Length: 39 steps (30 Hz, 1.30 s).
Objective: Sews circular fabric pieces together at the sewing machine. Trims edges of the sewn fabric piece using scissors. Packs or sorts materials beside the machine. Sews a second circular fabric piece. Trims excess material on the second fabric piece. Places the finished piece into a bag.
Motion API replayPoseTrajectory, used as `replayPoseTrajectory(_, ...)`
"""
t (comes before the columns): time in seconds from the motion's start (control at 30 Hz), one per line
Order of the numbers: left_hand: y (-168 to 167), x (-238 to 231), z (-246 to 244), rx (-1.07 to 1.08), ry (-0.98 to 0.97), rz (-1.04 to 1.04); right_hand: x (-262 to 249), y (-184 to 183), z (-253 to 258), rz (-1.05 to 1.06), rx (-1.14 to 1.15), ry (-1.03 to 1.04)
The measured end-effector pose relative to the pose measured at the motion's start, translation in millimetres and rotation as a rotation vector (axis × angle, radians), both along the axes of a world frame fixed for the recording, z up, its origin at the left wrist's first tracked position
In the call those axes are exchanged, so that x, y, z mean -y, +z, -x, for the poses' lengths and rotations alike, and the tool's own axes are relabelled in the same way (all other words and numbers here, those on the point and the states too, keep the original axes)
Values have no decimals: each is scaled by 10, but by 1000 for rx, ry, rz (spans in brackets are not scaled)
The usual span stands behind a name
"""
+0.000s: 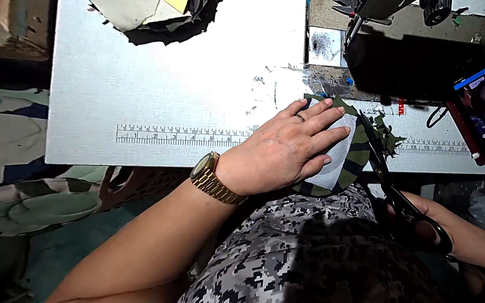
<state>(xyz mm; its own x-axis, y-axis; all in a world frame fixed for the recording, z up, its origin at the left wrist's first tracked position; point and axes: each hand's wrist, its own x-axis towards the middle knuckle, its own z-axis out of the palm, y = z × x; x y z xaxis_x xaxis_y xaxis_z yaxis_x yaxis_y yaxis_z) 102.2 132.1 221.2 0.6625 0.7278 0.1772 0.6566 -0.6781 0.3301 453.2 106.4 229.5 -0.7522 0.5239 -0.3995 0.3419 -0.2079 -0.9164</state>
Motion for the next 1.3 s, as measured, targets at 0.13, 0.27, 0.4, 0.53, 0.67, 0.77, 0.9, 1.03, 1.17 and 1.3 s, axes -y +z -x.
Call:
replayPoseTrajectory(0.13,-19,3,-6,11,11,-8,42,-13,-11,24,-19,-48)
replayPoseTrajectory(0.27,-20,28,-24,1,31,-31,106,-4,-7,17,-26,-98)
replayPoseTrajectory(0.4,63,140,-119,-32,82,-94,169,4,14,-24,-14,-157)
replayPoseTrajectory(0.53,64,305,-265,-64,106,-111,198,-2,33,-101,3,-177)
replayPoseTrajectory(0.67,11,374,-266,-88,92,-31,197,0,25,-91,7,-179)
replayPoseTrajectory(0.77,-12,420,-244,-115,73,-27,159,-18,-15,-63,30,-112)
replayPoseTrajectory(0.9,-35,449,-242,-116,75,-64,92,-3,-50,-51,46,24)
replayPoseTrajectory(1.03,-60,453,-212,-91,33,-70,42,14,-9,-52,49,28)
replayPoseTrajectory(1.17,-64,479,-219,-61,0,-54,-8,47,48,-42,80,29)
replayPoseTrajectory(1.3,-71,481,-216,-35,-23,-44,-7,21,57,-98,79,12)
